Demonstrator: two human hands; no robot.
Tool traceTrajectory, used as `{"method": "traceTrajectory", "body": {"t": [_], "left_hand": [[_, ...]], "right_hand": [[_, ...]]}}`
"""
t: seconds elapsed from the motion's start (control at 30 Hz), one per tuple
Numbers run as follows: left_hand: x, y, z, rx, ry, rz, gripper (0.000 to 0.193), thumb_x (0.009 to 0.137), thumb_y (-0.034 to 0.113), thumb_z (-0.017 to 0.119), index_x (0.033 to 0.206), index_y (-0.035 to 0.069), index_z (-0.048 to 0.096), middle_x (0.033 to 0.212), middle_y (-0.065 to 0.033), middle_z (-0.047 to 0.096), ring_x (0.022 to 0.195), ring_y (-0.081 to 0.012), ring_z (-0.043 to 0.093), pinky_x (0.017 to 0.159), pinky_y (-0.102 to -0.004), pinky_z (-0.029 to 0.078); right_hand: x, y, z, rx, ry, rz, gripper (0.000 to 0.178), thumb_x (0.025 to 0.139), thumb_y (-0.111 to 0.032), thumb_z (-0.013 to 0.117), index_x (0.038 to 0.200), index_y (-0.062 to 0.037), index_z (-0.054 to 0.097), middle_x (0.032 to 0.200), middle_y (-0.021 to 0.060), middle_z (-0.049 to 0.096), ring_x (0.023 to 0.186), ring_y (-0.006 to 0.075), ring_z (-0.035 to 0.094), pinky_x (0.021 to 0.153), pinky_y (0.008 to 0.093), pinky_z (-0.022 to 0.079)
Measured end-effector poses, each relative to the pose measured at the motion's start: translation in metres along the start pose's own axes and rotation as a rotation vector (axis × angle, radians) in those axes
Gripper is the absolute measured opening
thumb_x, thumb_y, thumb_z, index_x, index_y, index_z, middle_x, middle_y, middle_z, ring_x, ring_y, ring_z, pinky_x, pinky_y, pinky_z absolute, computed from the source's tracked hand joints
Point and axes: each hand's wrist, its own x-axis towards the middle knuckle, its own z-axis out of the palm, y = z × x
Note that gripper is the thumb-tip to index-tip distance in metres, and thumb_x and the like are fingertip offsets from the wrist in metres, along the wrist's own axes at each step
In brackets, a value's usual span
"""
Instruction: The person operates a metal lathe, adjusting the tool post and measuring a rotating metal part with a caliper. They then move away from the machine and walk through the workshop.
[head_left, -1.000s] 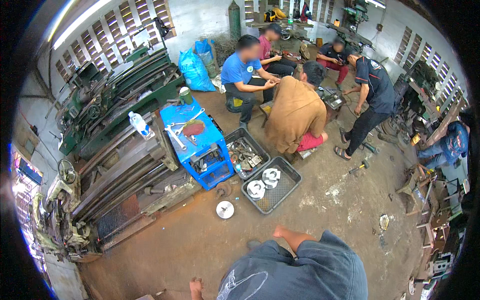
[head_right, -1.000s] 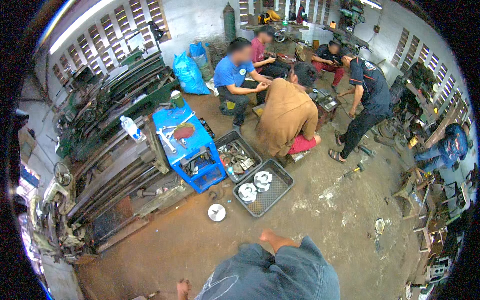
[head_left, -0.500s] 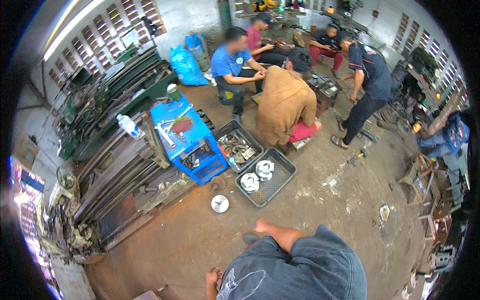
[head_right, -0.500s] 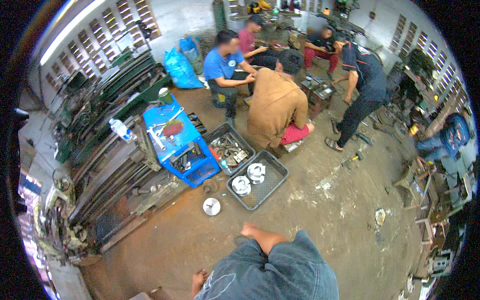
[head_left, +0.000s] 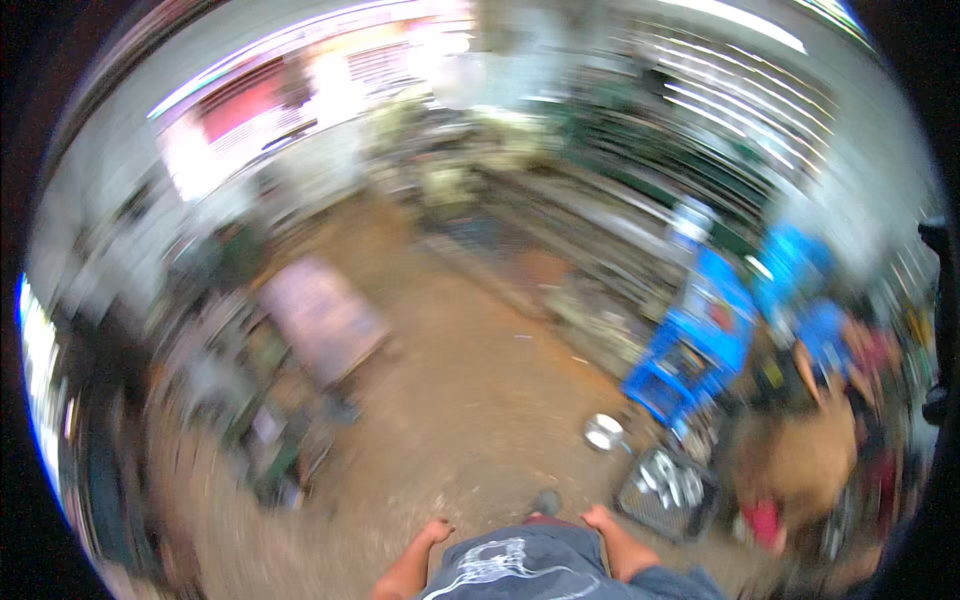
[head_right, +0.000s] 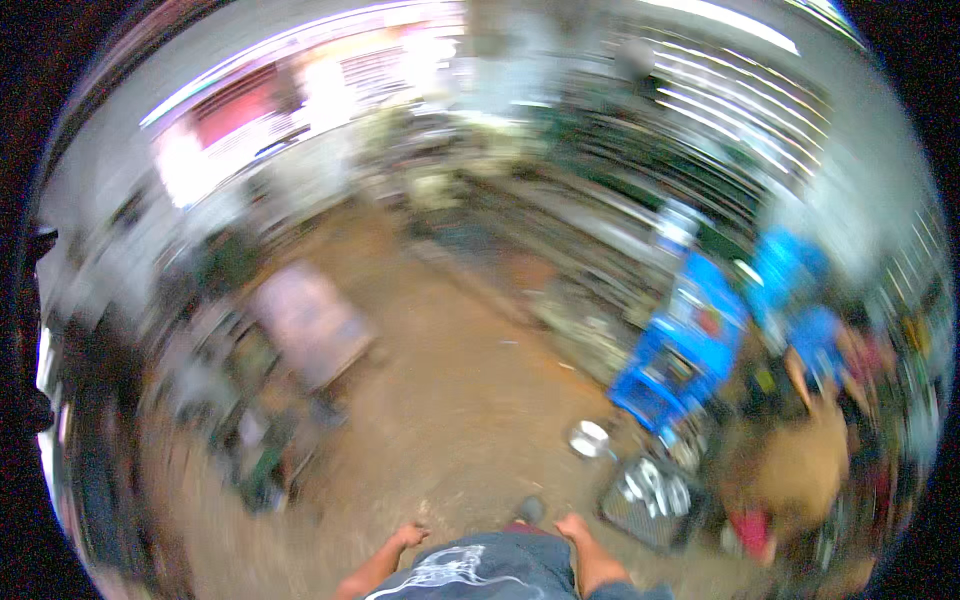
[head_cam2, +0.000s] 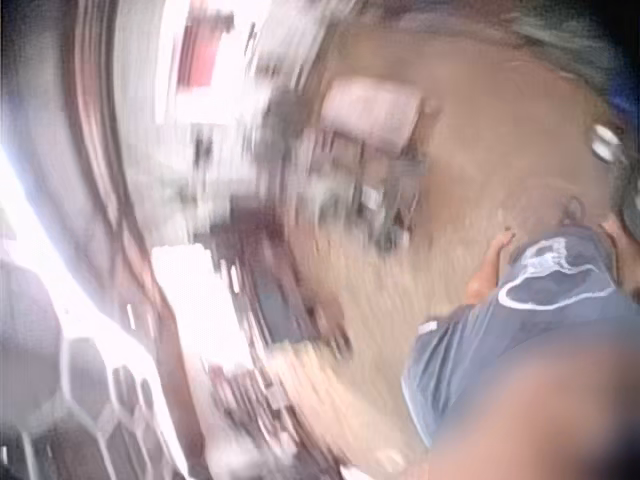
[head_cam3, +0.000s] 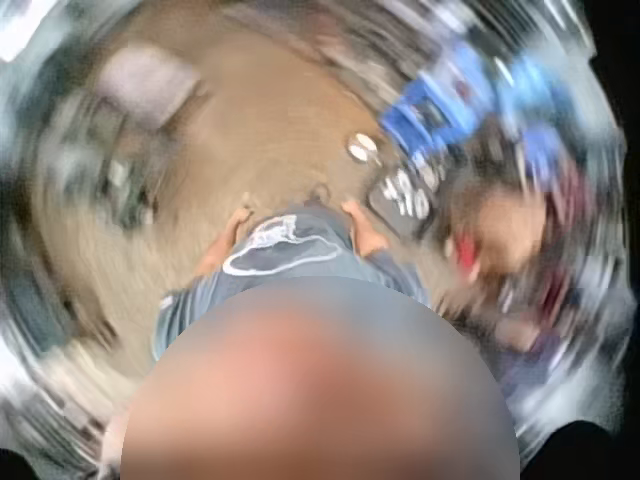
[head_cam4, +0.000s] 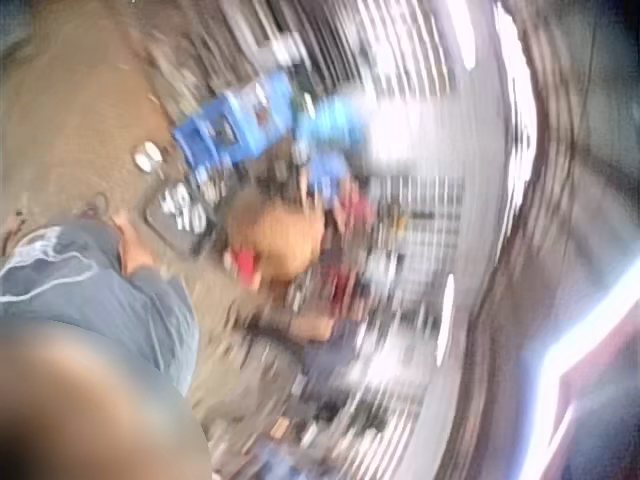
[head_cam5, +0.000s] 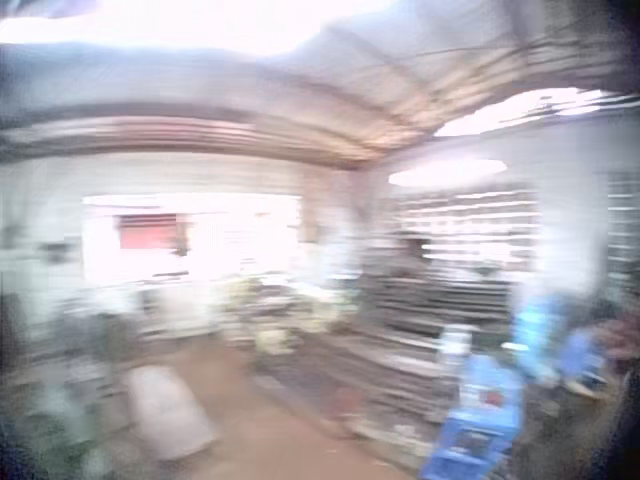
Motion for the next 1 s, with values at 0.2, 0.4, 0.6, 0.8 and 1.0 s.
{"method": "traceTrajectory", "body": {"t": [0.2,0.4,0.6,0.8,1.0], "left_hand": [[-0.087,-0.104,0.100,-0.096,-0.164,-0.288,0.051,0.080,0.047,0.069,0.111,0.007,0.074,0.123,-0.0213,0.066,0.114,-0.0375,0.064,0.097,-0.0482,0.050],[-0.179,-0.133,0.183,-0.688,0.172,-0.463,0.053,0.081,0.049,0.070,0.111,0.005,0.073,0.115,-0.0209,0.070,0.111,-0.0378,0.065,0.095,-0.0479,0.050],[-0.283,-0.179,0.240,-1.232,0.479,-0.696,0.051,0.090,0.049,0.062,0.111,0.004,0.073,0.107,-0.0217,0.072,0.104,-0.0369,0.068,0.090,-0.0476,0.051],[-0.390,-0.279,0.308,-1.543,0.844,-1.061,0.054,0.089,0.048,0.065,0.120,0.003,0.069,0.108,-0.0187,0.072,0.095,-0.0337,0.070,0.083,-0.0451,0.054],[-0.505,-0.371,0.323,-1.603,0.734,-1.181,0.062,0.088,0.050,0.067,0.124,-0.001,0.065,0.115,-0.0162,0.069,0.093,-0.0256,0.068,0.078,-0.0419,0.055]], "right_hand": [[0.016,-0.056,0.046,-0.057,-0.056,-0.201,0.039,0.085,-0.034,0.060,0.092,0.0032,0.072,0.095,0.0231,0.072,0.087,0.0333,0.071,0.074,0.0448,0.054],[0.040,-0.146,0.110,-0.079,-0.452,-0.652,0.039,0.091,-0.036,0.053,0.095,-0.0018,0.072,0.086,0.0171,0.069,0.075,0.0272,0.063,0.061,0.0452,0.050],[-0.018,-0.360,0.169,-0.515,-0.635,-0.748,0.039,0.091,-0.035,0.058,0.106,-0.0012,0.069,0.097,0.0185,0.068,0.083,0.0307,0.064,0.069,0.0456,0.051],[-0.091,-0.526,0.279,-0.888,-0.639,-0.980,0.047,0.089,-0.038,0.061,0.115,0.0008,0.067,0.114,0.0248,0.069,0.097,0.0366,0.069,0.082,0.0465,0.054],[-0.196,-0.668,0.460,-0.856,-0.588,-1.085,0.041,0.091,-0.034,0.060,0.112,0.0004,0.069,0.111,0.0196,0.070,0.093,0.0292,0.070,0.080,0.0412,0.055]]}}
